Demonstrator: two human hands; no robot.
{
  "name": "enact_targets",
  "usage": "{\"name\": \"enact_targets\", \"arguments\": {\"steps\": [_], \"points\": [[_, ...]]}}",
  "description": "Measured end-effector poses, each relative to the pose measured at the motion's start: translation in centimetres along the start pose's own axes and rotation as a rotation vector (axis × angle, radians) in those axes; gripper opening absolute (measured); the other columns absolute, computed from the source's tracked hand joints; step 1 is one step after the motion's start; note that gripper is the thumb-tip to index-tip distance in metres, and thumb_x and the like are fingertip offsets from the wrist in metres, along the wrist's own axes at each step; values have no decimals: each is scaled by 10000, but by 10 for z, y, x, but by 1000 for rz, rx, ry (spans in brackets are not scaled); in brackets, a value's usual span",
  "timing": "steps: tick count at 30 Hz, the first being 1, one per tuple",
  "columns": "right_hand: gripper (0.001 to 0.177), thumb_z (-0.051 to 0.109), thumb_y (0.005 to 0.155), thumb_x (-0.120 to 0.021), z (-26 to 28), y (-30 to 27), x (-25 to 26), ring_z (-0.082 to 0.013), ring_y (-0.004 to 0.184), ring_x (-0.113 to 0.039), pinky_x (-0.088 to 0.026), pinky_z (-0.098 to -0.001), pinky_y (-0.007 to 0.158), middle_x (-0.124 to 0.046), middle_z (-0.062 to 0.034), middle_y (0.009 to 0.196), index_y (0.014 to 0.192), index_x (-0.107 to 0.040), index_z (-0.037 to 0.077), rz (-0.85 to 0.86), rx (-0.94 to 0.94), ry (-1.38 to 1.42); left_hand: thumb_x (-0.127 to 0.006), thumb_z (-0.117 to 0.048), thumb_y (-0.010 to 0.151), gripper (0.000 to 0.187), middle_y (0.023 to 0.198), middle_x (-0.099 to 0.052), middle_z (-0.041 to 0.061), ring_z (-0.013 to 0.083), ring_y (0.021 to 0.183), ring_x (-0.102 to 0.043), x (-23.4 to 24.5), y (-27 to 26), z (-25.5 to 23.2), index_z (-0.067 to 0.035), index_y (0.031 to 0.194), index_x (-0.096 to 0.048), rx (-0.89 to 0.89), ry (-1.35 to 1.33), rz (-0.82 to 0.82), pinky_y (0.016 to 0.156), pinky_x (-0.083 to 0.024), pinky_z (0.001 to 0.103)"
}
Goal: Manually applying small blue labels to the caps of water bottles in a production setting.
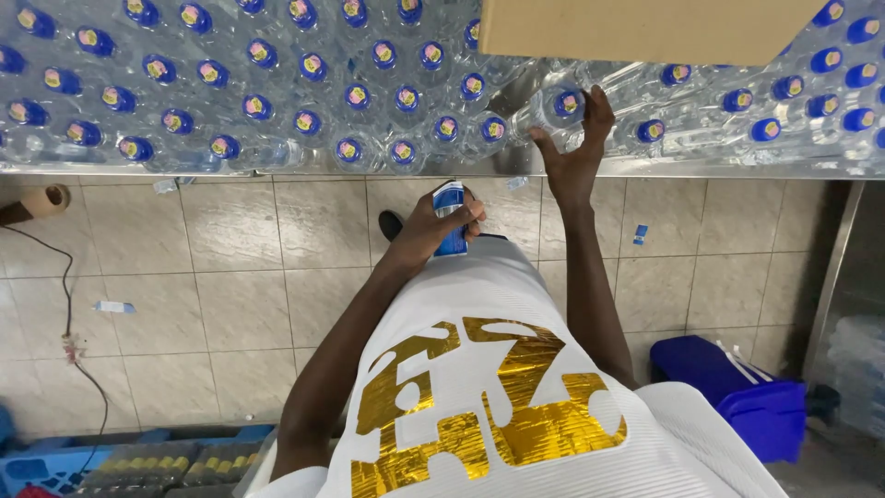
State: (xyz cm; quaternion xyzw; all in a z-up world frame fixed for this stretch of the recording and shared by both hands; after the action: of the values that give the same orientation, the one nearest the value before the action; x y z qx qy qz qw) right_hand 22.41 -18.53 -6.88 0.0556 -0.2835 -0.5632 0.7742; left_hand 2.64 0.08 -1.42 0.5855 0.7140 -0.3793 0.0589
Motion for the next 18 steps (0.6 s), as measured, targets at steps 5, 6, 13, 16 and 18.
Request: {"name": "enact_targets", "arguments": {"steps": [5, 6, 13, 16, 18], "points": [[1022, 307, 1028, -967, -20, -6, -12, -407, 1629, -411, -393, -545, 1324, -390, -174, 1751, 1722, -239, 126, 113, -275, -86, -799, -291, 978, 206, 960, -748, 107, 181, 768, -719, 3, 0, -1, -123, 976, -679, -33, -16, 12, 734, -627, 346], [1032, 328, 991, -978, -24, -6, -15, -394, 1602, -441, -416, -520, 1295, -444, -186, 1720, 1700, -265, 94, 129, -317, -106, -793, -280, 983, 198, 952, -743, 109, 184, 769, -719, 3, -2, -4, -138, 988, -655, -32, -30, 12, 746, -627, 352], [786, 32, 891, -989, -39, -17, -37, -316, 1409, -591, -453, -414, 1226, -606, -180, 1442, 1498, -490, 47, 95, -519, -25, -711, -27, 979, 348, 1125, -734, 169, 271, 1041, -780, 20, 8, 33, -71, 1300, -584, -47, -351, 56, 920, -673, 437], [840, -53, 849, -992, -51, -22, -42, -265, 1403, -559, -456, -339, 1206, -588, -181, 1461, 1518, -490, 28, 42, -604, 121, -657, -26, 942, 471, 1251, -704, 170, 278, 1173, -748, 21, 0, 33, -79, 1392, -529, 11, -341, 57, 1048, -629, 470], [754, 126, 893, -993, -52, -23, -45, -282, 1352, -586, -477, -409, 1172, -618, -190, 1412, 1466, -509, 49, 104, -534, 4, -607, 15, 910, 541, 1333, -685, 304, 406, 1236, -732, 23, -4, 35, -66, 1432, -486, -6, -418, 96, 1108, -597, 569]]}}
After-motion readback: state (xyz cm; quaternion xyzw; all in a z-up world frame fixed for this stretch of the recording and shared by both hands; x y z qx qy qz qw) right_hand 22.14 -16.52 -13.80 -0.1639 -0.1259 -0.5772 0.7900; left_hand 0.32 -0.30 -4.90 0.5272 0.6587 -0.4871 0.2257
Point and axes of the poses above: each hand's wrist, its own y-axis towards the middle knuckle, its own x-axis out of the back of the hand, z = x × y, the point moved 3 cm from there along y, towards the middle knuckle
